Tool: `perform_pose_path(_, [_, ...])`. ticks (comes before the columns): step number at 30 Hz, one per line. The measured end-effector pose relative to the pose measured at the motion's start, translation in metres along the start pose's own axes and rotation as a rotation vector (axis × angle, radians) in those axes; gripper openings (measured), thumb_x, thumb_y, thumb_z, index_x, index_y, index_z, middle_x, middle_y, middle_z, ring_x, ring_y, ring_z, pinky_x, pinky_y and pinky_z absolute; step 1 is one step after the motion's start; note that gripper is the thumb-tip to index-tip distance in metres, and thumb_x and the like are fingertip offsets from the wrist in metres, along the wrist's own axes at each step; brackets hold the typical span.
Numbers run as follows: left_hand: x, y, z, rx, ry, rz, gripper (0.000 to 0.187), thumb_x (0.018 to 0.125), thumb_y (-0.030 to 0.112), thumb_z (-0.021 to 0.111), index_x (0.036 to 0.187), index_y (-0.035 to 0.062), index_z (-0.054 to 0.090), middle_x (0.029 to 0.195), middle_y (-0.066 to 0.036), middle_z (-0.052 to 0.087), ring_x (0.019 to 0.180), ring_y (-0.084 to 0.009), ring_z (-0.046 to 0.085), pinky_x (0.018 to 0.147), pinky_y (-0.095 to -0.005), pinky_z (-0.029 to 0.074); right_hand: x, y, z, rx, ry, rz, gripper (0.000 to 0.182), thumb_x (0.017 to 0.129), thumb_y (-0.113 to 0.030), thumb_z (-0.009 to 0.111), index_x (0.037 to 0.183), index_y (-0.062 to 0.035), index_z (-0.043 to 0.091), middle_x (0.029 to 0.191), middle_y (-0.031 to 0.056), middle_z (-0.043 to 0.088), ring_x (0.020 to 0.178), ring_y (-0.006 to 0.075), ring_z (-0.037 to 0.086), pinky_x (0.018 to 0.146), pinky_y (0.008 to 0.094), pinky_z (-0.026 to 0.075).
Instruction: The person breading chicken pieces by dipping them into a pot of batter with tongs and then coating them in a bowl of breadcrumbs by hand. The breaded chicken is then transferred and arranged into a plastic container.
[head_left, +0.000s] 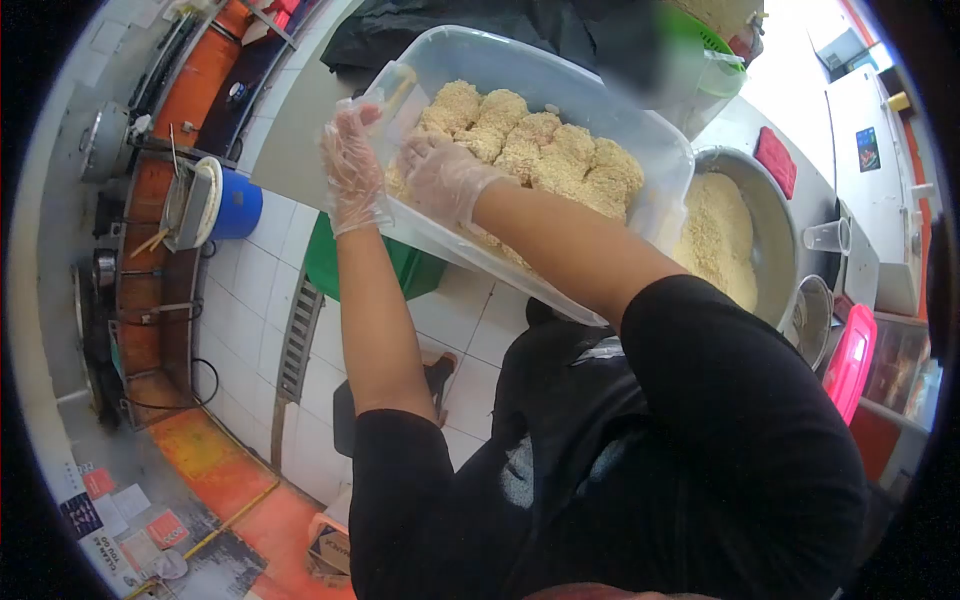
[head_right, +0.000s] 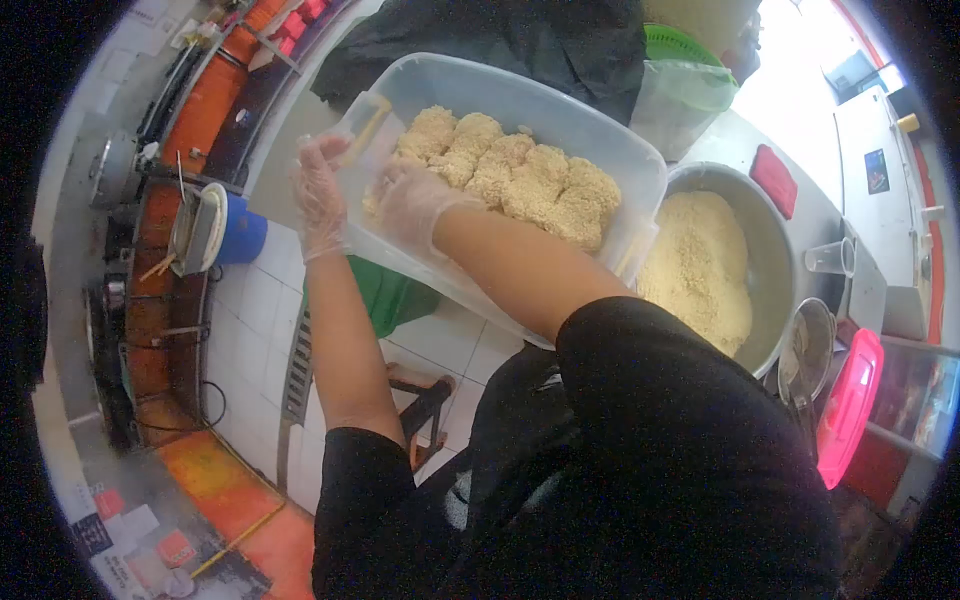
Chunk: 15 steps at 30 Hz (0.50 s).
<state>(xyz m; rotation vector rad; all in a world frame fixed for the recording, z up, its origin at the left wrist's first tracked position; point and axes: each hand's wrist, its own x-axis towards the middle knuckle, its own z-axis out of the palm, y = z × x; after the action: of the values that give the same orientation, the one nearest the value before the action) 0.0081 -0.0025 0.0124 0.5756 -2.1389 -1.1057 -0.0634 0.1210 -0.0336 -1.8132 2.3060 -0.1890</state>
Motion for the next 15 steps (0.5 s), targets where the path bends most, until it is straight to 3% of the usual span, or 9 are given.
perform_pose_path(1, [0.001,-0.001,0.0,0.004,-0.01,0.016,0.075,0.109,0.059,0.03,0.113,-0.0032,0.072,0.108,-0.018,0.074,0.107,-0.0283,0.069,0.097,-0.0427,0.052,0.003,0.005,0.017,-0.253,0.04,-0.117,0.062,0.087,-0.025,0.059,0.141,0.0052,0.054,0.148,0.0199,0.055,0.142,0.0347,0.046,0.116,0.0449,0.038])
perform_pose_path(2, [0.004,-0.001,0.001,0.021,-0.012,-0.003,0.073,0.11,0.058,0.03,0.112,-0.0025,0.072,0.108,-0.017,0.075,0.107,-0.0283,0.069,0.096,-0.0422,0.052,-0.001,0.009,0.025,-0.253,0.055,-0.104,0.062,0.087,-0.025,0.059,0.141,0.0052,0.054,0.148,0.0199,0.055,0.142,0.0347,0.046,0.116,0.0449,0.038])
perform_pose_path(4, [0.002,-0.004,0.003,0.042,-0.014,-0.008,0.072,0.11,0.057,0.031,0.112,-0.0017,0.072,0.107,-0.017,0.075,0.106,-0.0283,0.07,0.096,-0.0418,0.051,-0.018,0.016,0.025,-0.173,0.307,-0.168,0.057,0.086,-0.021,0.058,0.138,0.0047,0.056,0.144,0.018,0.059,0.142,0.032,0.047,0.112,0.0431,0.042])
perform_pose_path(6, [0.004,-0.006,0.006,-0.026,0.031,0.001,0.073,0.106,0.062,0.041,0.104,-0.0035,0.073,0.1,-0.017,0.076,0.097,-0.0288,0.071,0.09,-0.0417,0.052,-0.025,0.024,-0.001,-0.107,0.34,-0.179,0.057,0.088,-0.018,0.056,0.14,0.0032,0.055,0.141,0.0185,0.061,0.137,0.0317,0.053,0.109,0.0432,0.045])
perform_pose_path(8, [0.006,-0.008,0.005,0.021,0.037,0.035,0.072,0.106,0.062,0.042,0.103,-0.0021,0.074,0.099,-0.019,0.075,0.095,-0.0314,0.072,0.088,-0.0428,0.053,-0.043,0.028,-0.043,-0.043,0.354,-0.216,0.056,0.089,-0.015,0.054,0.143,0.0018,0.054,0.138,0.0191,0.063,0.132,0.0313,0.058,0.106,0.0433,0.048])
perform_pose_path(10, [-0.001,-0.016,0.006,0.07,0.037,0.048,0.07,0.105,0.062,0.044,0.101,-0.0007,0.075,0.098,-0.02,0.075,0.093,-0.034,0.073,0.086,-0.0439,0.054,-0.09,0.034,-0.092,0.386,0.336,0.054,0.056,0.092,-0.013,0.056,0.148,-0.0032,0.052,0.127,0.0204,0.07,0.116,0.0336,0.068,0.1,0.0435,0.053])
perform_pose_path(12, [-0.005,-0.018,0.012,0.366,-0.005,0.076,0.064,0.104,0.059,0.046,0.1,0.0031,0.076,0.098,-0.025,0.074,0.094,-0.041,0.071,0.083,-0.0475,0.055,-0.139,0.059,-0.102,0.602,0.566,0.058,0.044,0.095,-0.018,0.064,0.137,-0.0038,0.062,0.113,0.018,0.074,0.103,0.032,0.073,0.091,0.0426,0.057])
perform_pose_path(14, [-0.029,0.024,0.03,0.571,-0.066,0.078,0.062,0.105,0.058,0.046,0.1,0.0048,0.076,0.098,-0.025,0.072,0.093,-0.0438,0.069,0.082,-0.0495,0.055,-0.226,0.063,-0.152,0.73,0.41,0.314,0.035,0.095,-0.03,0.069,0.115,-0.0023,0.074,0.108,0.0164,0.075,0.097,0.026,0.072,0.089,0.04,0.056])
perform_pose_path(15, [-0.045,0.042,0.036,0.777,-0.146,0.074,0.059,0.105,0.057,0.045,0.101,0.0066,0.076,0.098,-0.026,0.071,0.092,-0.0467,0.067,0.082,-0.0516,0.054,-0.266,0.073,-0.156,0.805,0.453,0.419,0.031,0.094,-0.031,0.071,0.1,-0.0017,0.078,0.089,0.0115,0.074,0.083,0.0182,0.069,0.078,0.0353,0.056])
